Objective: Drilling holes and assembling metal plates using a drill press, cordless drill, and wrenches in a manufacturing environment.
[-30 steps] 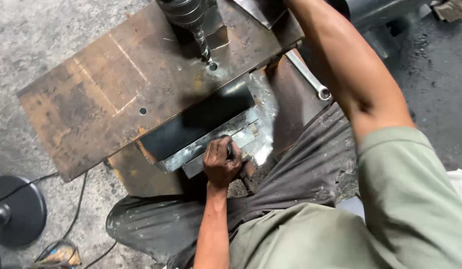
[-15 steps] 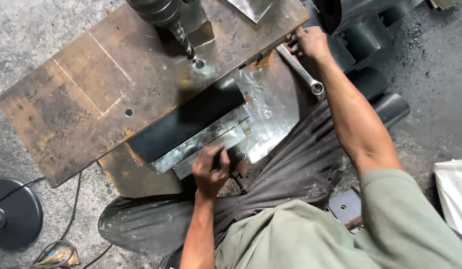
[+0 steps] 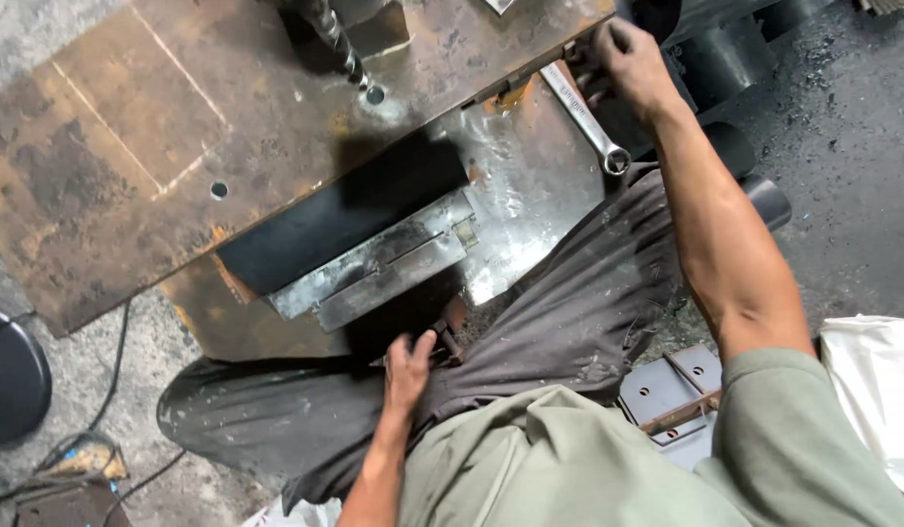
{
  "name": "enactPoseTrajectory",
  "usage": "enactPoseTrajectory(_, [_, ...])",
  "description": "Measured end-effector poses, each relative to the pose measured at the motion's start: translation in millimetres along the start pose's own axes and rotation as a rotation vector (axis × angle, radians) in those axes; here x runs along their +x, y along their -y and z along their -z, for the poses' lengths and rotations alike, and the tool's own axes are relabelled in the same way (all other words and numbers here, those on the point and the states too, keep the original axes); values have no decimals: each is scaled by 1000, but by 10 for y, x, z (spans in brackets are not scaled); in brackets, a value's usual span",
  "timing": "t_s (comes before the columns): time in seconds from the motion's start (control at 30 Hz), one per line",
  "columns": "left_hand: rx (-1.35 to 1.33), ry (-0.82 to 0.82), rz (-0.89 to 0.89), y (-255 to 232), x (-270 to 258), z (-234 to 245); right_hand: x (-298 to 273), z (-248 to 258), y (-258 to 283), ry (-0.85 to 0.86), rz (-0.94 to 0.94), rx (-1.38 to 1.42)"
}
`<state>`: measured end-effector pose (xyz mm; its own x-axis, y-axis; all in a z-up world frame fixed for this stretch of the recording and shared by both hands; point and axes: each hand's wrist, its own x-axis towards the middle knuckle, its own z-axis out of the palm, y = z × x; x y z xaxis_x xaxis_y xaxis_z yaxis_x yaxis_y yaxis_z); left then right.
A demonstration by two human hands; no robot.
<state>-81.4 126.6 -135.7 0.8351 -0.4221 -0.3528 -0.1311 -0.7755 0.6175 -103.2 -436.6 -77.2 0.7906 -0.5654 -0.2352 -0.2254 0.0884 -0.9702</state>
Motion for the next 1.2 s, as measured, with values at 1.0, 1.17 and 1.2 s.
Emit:
enactPoseTrajectory(1.0, [-512,537,252,-597,-243,-214,-556,560,-583,-89,91,-1074])
enactPoseTrajectory(1.17, [-784,473,253,-517,-250,-455,-941,480,-156,-195,-53,-1303])
enactPoseTrajectory(1.2, [-789,466,253,-506,-261,-460,-1099,499,-138,-191,-46,-1306])
